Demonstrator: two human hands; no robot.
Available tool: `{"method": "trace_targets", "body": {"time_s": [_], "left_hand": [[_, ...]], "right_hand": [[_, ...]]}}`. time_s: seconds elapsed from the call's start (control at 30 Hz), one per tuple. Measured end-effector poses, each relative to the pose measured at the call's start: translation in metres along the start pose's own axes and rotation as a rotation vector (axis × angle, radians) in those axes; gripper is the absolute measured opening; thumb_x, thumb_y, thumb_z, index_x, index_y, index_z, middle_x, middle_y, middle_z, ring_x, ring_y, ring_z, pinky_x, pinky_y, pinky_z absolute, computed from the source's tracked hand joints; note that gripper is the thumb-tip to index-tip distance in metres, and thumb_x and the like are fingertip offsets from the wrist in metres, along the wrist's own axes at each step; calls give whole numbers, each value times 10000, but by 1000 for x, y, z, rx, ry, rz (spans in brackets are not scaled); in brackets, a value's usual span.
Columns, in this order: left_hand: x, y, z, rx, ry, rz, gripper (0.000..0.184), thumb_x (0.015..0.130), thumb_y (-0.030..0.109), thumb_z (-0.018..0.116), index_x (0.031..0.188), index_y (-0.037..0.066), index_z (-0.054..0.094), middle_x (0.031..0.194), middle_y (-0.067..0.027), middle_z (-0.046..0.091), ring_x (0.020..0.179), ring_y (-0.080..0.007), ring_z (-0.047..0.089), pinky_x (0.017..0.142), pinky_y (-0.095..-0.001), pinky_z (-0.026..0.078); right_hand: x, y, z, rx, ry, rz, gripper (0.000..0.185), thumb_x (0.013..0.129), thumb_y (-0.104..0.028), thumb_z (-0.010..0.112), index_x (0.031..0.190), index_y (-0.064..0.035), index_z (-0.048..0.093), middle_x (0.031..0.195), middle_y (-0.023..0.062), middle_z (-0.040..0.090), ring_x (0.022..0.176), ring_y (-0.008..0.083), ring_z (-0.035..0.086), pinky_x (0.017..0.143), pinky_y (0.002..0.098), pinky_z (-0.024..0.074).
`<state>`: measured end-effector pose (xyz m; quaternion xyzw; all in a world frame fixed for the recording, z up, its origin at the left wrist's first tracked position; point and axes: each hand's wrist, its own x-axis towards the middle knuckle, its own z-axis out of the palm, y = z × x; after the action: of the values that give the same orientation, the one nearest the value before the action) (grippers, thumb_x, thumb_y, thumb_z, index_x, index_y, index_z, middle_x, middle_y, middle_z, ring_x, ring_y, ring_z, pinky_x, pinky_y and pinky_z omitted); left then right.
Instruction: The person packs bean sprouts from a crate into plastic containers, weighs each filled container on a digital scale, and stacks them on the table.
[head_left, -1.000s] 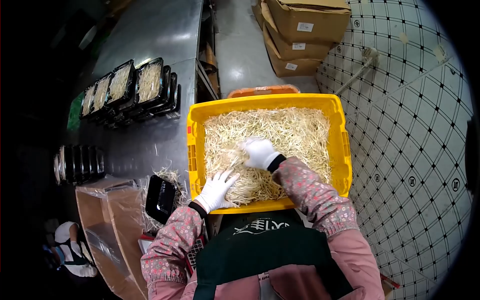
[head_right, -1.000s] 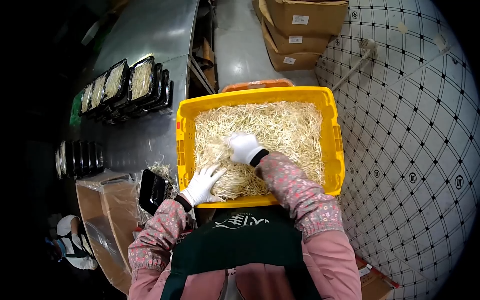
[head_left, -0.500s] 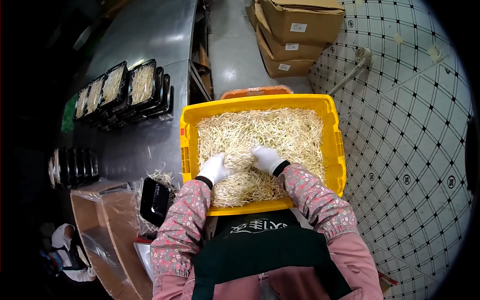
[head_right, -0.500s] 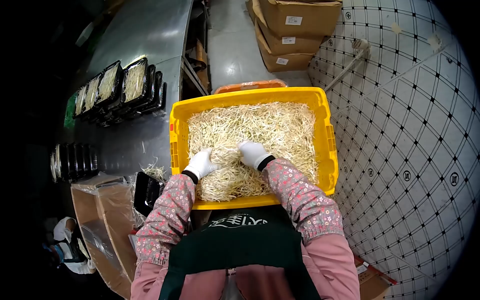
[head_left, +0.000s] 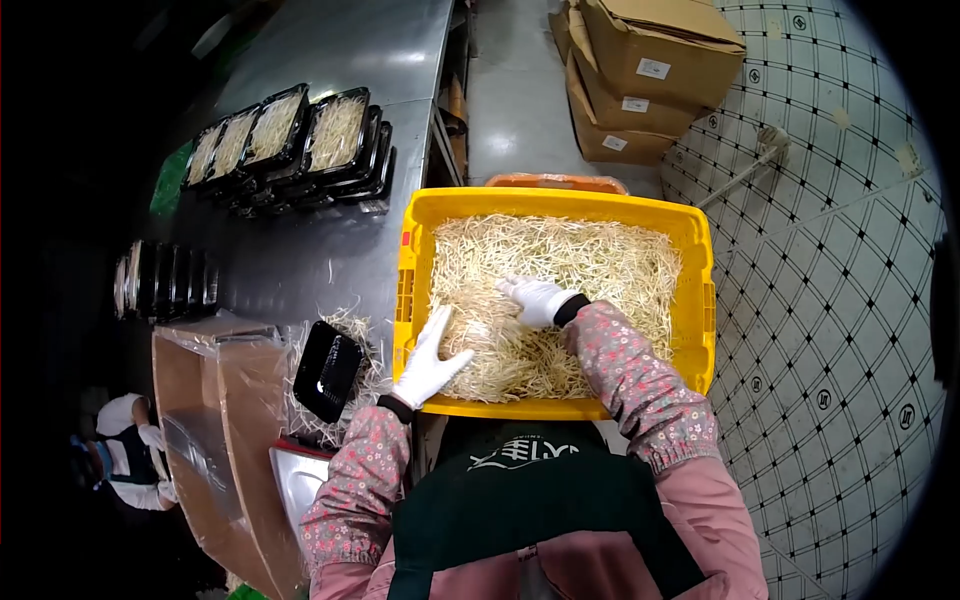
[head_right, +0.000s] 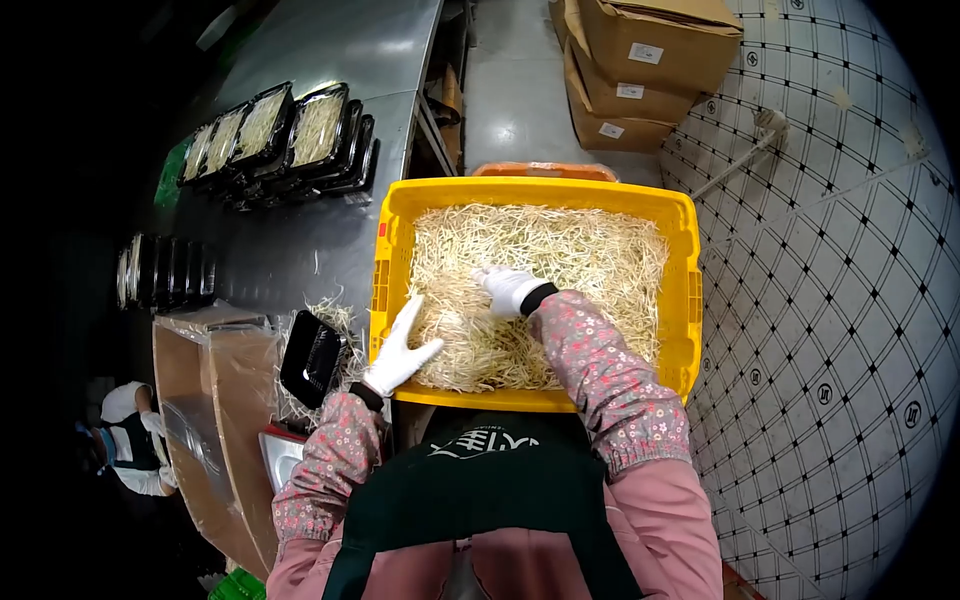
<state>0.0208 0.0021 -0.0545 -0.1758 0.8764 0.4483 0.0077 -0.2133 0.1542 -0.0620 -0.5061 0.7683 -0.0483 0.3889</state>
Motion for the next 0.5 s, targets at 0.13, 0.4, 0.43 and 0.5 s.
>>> {"method": "trace_targets", "body": {"time_s": [0.13, 0.4, 0.43, 0.5], "left_hand": [[-25, -14, 17, -327, 207, -339, 602, 1048, 300, 506, 1514, -45, 342, 1538, -205, 415, 1449, -304, 359, 1194, -337, 256], [-47, 0, 16, -1123, 325, -393, 585, 1101, 381, 341, 1553, 14, 289, 1559, -209, 386, 1401, -287, 437, 1145, -395, 356], [-55, 3, 8, -1091, 341, -315, 581, 1100, 376, 341, 1545, 5, 300, 1540, -208, 413, 1381, -289, 461, 1133, -397, 372], [-68, 14, -12, -1020, 459, -242, 560, 1098, 357, 335, 1511, -22, 348, 1489, -211, 476, 1335, -292, 514, 1104, -395, 412]], "right_hand": [[24, 13, -5, 112, 271, -56, 791, 867, -336, 665, 1538, -58, 352, 1556, 217, 393, 1428, 342, 399, 1181, 387, 320], [-37, -77, 26, 32, 154, -130, 1356, 580, -737, 811, 1573, -37, 208, 1463, 339, 418, 1378, 440, 415, 1142, 460, 339], [-42, -83, 39, -99, 176, -97, 1412, 556, -730, 826, 1589, -60, 136, 1509, 341, 343, 1411, 468, 343, 1158, 500, 284], [-46, -97, 54, -231, 261, -45, 1411, 553, -699, 837, 1593, -70, 120, 1509, 334, 342, 1402, 458, 352, 1164, 507, 271]]}}
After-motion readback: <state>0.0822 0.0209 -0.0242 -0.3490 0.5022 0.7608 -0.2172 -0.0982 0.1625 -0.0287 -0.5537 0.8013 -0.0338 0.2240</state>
